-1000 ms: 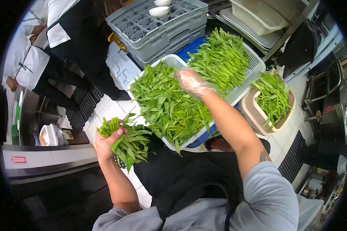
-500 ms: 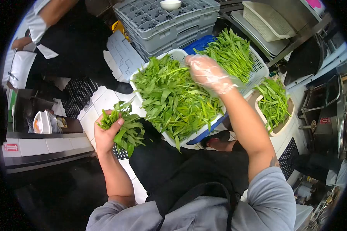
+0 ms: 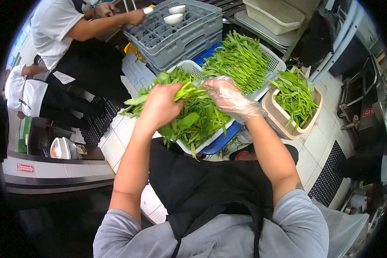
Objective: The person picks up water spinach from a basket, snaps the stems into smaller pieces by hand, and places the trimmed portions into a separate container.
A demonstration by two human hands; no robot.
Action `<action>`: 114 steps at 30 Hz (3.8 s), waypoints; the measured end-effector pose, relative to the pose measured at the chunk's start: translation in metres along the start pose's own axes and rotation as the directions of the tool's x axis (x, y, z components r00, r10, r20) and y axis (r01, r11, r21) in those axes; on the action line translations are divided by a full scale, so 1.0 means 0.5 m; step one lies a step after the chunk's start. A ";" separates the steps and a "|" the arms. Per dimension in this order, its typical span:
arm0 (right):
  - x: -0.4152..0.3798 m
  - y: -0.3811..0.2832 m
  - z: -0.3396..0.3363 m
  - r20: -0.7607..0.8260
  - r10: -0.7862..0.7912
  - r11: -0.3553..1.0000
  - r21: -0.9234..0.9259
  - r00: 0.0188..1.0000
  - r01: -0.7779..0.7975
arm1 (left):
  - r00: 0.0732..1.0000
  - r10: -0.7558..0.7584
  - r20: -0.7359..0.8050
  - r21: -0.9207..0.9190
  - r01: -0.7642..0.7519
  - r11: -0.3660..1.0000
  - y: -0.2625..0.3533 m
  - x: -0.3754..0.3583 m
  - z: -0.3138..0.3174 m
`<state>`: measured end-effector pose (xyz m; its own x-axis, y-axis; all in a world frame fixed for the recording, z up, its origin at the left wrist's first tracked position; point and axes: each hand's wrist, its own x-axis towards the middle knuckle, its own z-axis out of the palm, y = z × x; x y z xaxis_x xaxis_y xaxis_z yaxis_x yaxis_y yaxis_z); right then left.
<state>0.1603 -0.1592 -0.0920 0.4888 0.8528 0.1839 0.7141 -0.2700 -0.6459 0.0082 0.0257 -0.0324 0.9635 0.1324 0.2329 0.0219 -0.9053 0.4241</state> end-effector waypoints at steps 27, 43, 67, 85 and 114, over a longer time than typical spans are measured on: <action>-0.061 0.106 0.084 -0.053 0.010 0.965 -0.260 0.999 -0.023 | 0.884 -0.430 -0.181 -0.843 0.086 0.531 -0.055 -0.084 -0.003; -0.374 0.217 0.085 -0.341 0.190 0.908 0.417 0.920 -0.033 | 0.999 -0.008 -0.039 -0.779 -0.026 0.627 0.266 0.249 0.067; -0.386 0.331 0.009 -0.220 0.183 0.851 0.523 0.958 -0.042 | 0.893 0.134 0.429 0.311 -0.286 0.906 -0.016 0.509 0.577; -0.381 0.281 0.033 -0.224 0.276 0.916 0.355 0.935 -0.185 | 0.956 0.293 0.030 0.113 -0.294 0.949 -0.016 0.376 0.391; 0.359 0.406 0.032 -0.220 0.223 0.529 -0.791 0.950 -0.307 | 0.101 -0.959 -0.265 -0.963 0.024 0.269 -0.567 -0.123 0.424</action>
<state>0.3850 -0.0536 -0.2016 0.7337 0.6515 0.1930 0.6239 -0.7585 0.1884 -0.0008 0.1885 -0.3525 0.0058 0.9885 -0.1512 -0.2281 0.1485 0.9622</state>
